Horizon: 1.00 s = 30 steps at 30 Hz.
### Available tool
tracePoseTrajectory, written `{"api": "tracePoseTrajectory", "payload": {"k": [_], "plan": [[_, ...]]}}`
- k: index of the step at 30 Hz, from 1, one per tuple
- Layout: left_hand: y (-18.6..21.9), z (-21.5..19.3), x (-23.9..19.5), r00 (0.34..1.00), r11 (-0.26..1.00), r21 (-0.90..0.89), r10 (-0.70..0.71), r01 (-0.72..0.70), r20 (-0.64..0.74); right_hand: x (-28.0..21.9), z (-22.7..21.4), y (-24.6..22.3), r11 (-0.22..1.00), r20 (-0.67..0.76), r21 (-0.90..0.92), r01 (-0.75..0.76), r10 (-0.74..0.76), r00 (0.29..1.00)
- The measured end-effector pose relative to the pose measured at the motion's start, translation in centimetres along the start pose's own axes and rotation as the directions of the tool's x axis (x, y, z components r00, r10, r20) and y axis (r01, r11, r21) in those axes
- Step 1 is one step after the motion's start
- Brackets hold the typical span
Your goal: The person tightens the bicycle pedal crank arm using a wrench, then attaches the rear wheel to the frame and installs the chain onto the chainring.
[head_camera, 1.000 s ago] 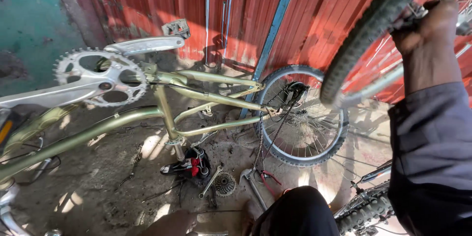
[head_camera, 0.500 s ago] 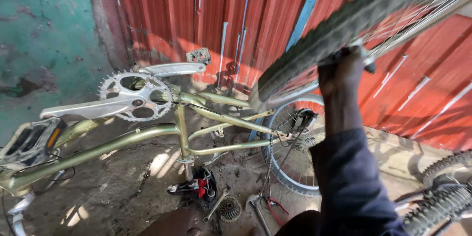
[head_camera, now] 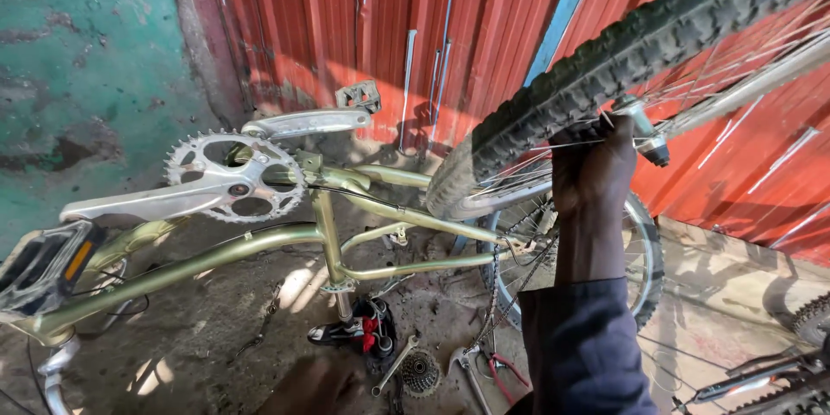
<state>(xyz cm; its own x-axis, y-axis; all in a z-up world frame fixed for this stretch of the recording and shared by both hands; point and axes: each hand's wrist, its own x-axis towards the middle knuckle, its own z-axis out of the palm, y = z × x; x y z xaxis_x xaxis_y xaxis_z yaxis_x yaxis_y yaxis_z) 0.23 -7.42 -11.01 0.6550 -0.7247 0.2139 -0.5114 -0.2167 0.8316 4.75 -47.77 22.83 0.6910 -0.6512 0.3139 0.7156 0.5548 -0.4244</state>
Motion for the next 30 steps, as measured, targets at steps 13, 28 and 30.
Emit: {"api": "tracePoseTrajectory", "payload": {"k": [13, 28, 30], "plan": [[13.1, -6.5, 5.6, 0.864, 0.98, 0.153, -0.034, 0.128, -0.503, -6.3, 6.5, -2.4, 0.998, 0.281, -0.019, -0.066, 0.069, 0.957], [38.9, -16.9, -0.1, 0.371, 0.82, 0.412, 0.554, -0.397, -0.745, -23.7, 11.8, 2.4, 0.879, 0.416, -0.47, -0.075, 0.296, 0.86], [36.7, -16.2, -2.4, 0.408, 0.913, 0.338, 0.405, -0.229, -0.818, -26.2, 10.6, 2.8, 0.813, 0.418, -0.578, -0.067, 0.366, 0.832]]}}
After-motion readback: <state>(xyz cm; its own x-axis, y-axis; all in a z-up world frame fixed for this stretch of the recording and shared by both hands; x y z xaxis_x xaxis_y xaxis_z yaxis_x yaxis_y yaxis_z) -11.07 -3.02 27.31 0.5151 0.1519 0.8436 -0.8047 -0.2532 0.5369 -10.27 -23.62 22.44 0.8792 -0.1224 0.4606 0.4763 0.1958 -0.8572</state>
